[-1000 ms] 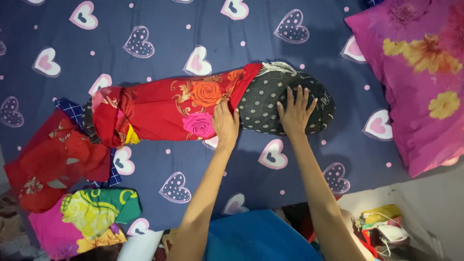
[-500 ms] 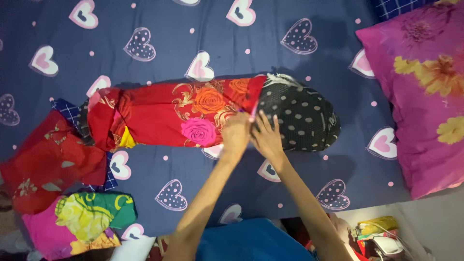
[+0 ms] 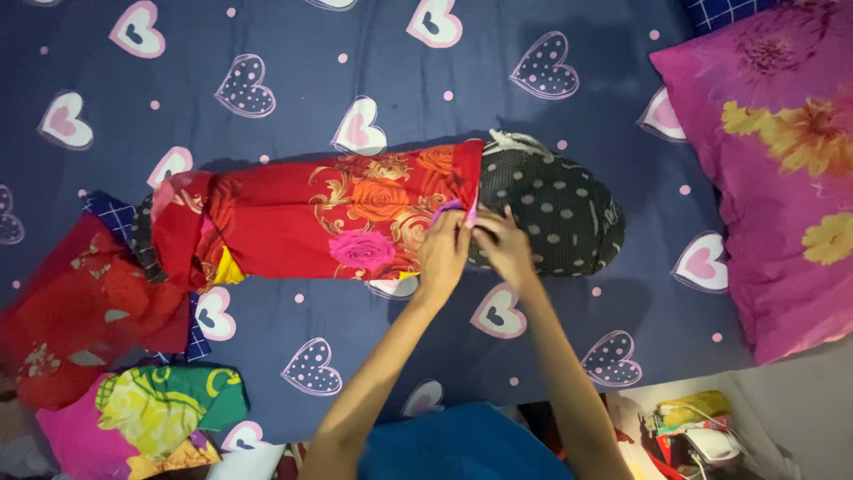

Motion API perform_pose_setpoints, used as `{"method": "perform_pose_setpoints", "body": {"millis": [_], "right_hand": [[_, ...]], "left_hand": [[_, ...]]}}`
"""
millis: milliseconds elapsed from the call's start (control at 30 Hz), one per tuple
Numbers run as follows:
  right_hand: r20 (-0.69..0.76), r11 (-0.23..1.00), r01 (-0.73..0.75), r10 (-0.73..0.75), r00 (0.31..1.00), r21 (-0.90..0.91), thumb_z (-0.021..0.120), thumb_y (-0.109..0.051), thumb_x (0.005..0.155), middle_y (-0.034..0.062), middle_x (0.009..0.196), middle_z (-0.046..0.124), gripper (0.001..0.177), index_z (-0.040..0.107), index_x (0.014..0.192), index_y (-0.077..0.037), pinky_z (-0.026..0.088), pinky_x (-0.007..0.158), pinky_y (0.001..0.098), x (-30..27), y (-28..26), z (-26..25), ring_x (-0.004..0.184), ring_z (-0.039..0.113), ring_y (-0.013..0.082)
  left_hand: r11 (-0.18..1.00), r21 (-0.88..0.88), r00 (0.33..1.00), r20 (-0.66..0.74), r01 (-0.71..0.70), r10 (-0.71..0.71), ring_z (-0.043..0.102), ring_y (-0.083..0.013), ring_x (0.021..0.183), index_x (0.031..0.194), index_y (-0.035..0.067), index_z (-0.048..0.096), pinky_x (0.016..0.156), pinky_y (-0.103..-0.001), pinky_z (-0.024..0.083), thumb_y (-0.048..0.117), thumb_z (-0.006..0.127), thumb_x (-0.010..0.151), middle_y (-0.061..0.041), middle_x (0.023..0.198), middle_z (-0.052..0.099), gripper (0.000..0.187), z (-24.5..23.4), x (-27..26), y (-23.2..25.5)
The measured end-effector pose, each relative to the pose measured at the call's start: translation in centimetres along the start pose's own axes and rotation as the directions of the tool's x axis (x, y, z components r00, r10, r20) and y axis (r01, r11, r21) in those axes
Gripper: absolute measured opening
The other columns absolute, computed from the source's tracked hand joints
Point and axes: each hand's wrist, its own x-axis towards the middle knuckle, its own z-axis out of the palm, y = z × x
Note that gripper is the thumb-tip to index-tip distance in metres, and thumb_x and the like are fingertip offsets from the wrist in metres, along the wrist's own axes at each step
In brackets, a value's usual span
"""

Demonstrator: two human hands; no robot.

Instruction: The person rolls a red floral cloth around a dark patterned cylindrical object on a bed, then places a white cylindrical pillow on the bed and wraps a pink floral cloth around it.

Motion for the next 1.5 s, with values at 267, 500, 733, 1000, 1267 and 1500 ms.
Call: {"method": "perform_pose_setpoints", "body": {"millis": [267,500,733,1000,1267,1500], "right_hand": [[0.033,0.978,-0.109,0.117,0.993,-0.177,0.083,-0.033,0.081,0.0172,0.140,0.061,0.057,0.067,0.130,-0.009,0.050,0.104,0.0464,-5.4,-4.7,-6.8,0.132,0.057,0.0340],[0.079,0.748,0.088,-0.047,0.996,-0.658,0.084,-0.023,0.065,0.0237,0.142,0.047,0.091,0.049,0.147,-0.008,0.031,0.115,0.0588,-5.8,-2.5,0.3,0.137,0.046,0.0411],[-0.117,0.871,-0.031,-0.031,0.993,-0.489,0.075,-0.004,0.074,0.0116,0.108,0.070,0.056,0.065,0.129,-0.009,0.048,0.093,0.0441,-3.6,-2.6,-2.8,0.101,0.066,0.0312],[-0.087,0.732,-0.382,0.512,0.854,0.564,0.070,-0.005,0.084,0.0104,0.104,0.075,0.038,0.066,0.122,0.001,0.057,0.079,0.0333,-1.8,-12.5,-4.0,0.090,0.072,0.0231],[0.210,0.062,-0.597,0.903,0.375,0.800,0.063,-0.024,0.089,0.0131,0.105,0.071,0.037,0.066,0.118,-0.001,0.060,0.076,0.0351,-5.7,-6.4,3.4,0.090,0.070,0.0227],[-0.064,0.728,-0.616,0.660,0.749,0.302,0.070,-0.047,0.095,0.0185,0.124,0.067,0.060,0.060,0.130,0.001,0.052,0.096,0.0391,-8.8,2.1,4.3,0.112,0.066,0.0276]], "left_hand": [[0.976,0.218,0.999,0.046,-0.003,-0.007,0.066,-0.0403,0.086,0.099,0.000,0.062,0.073,-0.049,0.052,0.025,0.070,0.093,-0.020,0.090,0.066,0.026,1.2,-5.1,-2.2],[0.978,0.204,0.992,0.108,0.047,-0.070,0.067,-0.0434,0.076,0.092,0.000,0.064,0.070,-0.052,0.052,0.026,0.064,0.099,-0.024,0.080,0.067,0.027,1.8,-4.2,-2.9],[0.992,0.124,1.000,-0.013,0.016,-0.014,0.065,-0.0415,0.087,0.100,0.002,0.064,0.075,-0.051,0.049,0.028,0.065,0.098,-0.020,0.092,0.069,0.026,-2.4,-2.2,2.0],[0.965,0.263,0.985,-0.169,0.019,0.027,0.063,-0.0321,0.093,0.110,0.007,0.066,0.086,-0.049,0.041,0.028,0.066,0.100,-0.012,0.099,0.068,0.023,-7.7,-2.2,3.5],[0.916,0.166,0.925,0.176,-0.366,0.338,0.062,-0.0287,0.093,0.099,0.010,0.064,0.085,-0.046,0.046,0.024,0.066,0.096,-0.008,0.094,0.066,0.015,-5.9,-4.9,1.2],[0.905,0.182,0.890,0.333,-0.384,0.311,0.064,-0.0291,0.096,0.094,0.015,0.066,0.084,-0.046,0.049,0.024,0.069,0.090,-0.007,0.098,0.066,0.010,-1.6,-10.2,-2.3]]}}
